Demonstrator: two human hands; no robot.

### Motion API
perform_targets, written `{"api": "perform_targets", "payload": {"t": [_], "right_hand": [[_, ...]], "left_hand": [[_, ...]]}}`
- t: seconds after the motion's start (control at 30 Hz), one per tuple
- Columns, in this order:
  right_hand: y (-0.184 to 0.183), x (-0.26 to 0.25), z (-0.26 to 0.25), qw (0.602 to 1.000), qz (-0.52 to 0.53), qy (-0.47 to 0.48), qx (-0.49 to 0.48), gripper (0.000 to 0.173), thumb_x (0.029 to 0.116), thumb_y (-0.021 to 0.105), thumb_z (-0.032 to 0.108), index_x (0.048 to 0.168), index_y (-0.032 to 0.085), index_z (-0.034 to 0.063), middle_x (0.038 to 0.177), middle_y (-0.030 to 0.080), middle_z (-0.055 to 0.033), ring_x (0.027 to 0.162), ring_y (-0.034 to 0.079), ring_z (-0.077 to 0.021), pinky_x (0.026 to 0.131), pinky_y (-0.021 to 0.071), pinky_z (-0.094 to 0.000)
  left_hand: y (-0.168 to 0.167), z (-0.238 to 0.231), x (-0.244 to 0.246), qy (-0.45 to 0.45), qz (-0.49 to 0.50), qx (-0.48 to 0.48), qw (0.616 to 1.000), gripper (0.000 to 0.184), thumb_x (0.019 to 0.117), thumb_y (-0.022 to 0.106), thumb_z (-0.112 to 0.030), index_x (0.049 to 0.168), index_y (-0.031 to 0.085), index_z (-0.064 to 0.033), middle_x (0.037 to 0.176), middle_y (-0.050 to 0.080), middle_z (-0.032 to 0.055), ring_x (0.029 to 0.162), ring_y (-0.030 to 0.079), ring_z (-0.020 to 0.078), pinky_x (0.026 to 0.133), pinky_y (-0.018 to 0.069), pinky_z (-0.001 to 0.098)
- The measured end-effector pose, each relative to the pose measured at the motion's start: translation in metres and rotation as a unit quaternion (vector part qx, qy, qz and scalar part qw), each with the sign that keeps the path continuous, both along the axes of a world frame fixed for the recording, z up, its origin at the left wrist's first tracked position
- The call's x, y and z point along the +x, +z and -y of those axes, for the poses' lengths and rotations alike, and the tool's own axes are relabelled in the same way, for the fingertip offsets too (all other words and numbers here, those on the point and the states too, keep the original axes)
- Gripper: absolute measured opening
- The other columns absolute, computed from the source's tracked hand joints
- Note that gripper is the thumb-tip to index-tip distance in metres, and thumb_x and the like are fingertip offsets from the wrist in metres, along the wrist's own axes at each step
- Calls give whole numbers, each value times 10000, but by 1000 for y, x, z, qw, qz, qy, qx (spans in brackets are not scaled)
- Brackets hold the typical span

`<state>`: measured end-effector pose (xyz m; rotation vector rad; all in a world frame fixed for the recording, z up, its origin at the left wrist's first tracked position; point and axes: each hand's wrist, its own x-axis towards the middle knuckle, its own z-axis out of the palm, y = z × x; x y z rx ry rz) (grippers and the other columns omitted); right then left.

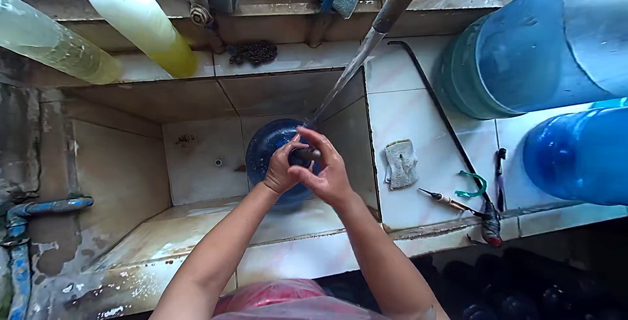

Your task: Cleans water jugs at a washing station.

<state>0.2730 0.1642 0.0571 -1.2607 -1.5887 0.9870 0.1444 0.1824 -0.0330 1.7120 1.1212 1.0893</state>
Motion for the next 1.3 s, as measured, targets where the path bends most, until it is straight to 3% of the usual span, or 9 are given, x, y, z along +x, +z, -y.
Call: {"api": "perform_targets", "payload": {"t": [0.1, 0.17, 0.37, 0.57, 0.7, 0.93, 1.03, 1.1, 1.3], "right_hand": [[-25, -23, -11, 983, -171, -46, 47, 433, 1006, 524, 396, 699, 585, 96, 633, 579, 8, 585, 583, -78, 556, 513, -273], [-28, -20, -9, 983, -182, -20, 21, 434, 998, 448, 286, 603, 502, 114, 527, 498, 9, 469, 517, -97, 471, 463, -280], [-2, -13, -12, 980, -156, 61, -107, 347, 952, 467, 187, 623, 531, 97, 501, 467, 18, 421, 458, -66, 413, 405, -249], [-29, -7, 2, 964, -265, 4, 32, 384, 974, 473, 237, 606, 482, 128, 521, 482, 16, 458, 510, -92, 462, 471, -270], [-18, -8, -7, 977, -190, 75, -59, 337, 933, 458, 153, 601, 483, 104, 491, 459, 8, 408, 454, -75, 400, 401, -251], [-24, 3, 9, 949, -312, -11, 38, 363, 991, 506, 247, 643, 513, 144, 538, 511, 33, 474, 534, -83, 478, 492, -264], [-25, -1, 7, 985, -154, 25, 79, 339, 928, 496, 142, 603, 533, 49, 555, 521, -32, 511, 526, -92, 484, 449, -259], [-15, -6, -1, 993, -73, 86, 28, 326, 903, 513, 119, 583, 522, 58, 542, 495, -23, 507, 479, -84, 477, 385, -269], [-24, 11, 6, 952, -307, 8, -10, 353, 972, 491, 224, 633, 492, 128, 509, 476, 16, 432, 491, -87, 441, 453, -256]], "left_hand": [[14, 1, -7, -81, -79, 39, 993, 503, 726, 852, -233, 1101, 701, 68, 1064, 742, 183, 1026, 725, 255, 946, 570, 428], [7, 8, -12, -88, -100, 27, 991, 468, 702, 863, -248, 1038, 703, 35, 970, 737, 146, 922, 723, 227, 871, 586, 409], [-8, 35, -16, -67, -89, 20, 994, 435, 671, 869, -252, 967, 703, 19, 921, 728, 140, 910, 712, 215, 865, 574, 390], [-2, 27, -15, -75, -63, 4, 995, 532, 685, 850, -202, 1123, 702, 60, 1143, 732, 184, 1066, 713, 218, 987, 548, 370], [-4, 38, -13, -62, -91, 19, 994, 461, 653, 862, -237, 995, 698, 25, 945, 730, 145, 945, 713, 215, 897, 568, 374], [-5, 31, -8, -77, -64, 20, 995, 461, 658, 870, -207, 999, 697, 50, 1138, 728, 199, 1046, 714, 259, 967, 549, 405], [-6, 31, -3, -87, -81, 9, 993, 562, 721, 854, -265, 1140, 698, 75, 1178, 727, 195, 1079, 715, 252, 985, 546, 411], [-5, 37, 1, -69, -83, -21, 994, 442, 675, 868, -257, 987, 712, 14, 935, 729, 121, 878, 706, 180, 790, 573, 364], [-5, 32, 9, -78, -94, 34, 992, 465, 640, 871, -230, 977, 694, 37, 975, 735, 163, 933, 719, 247, 874, 574, 401]]}}
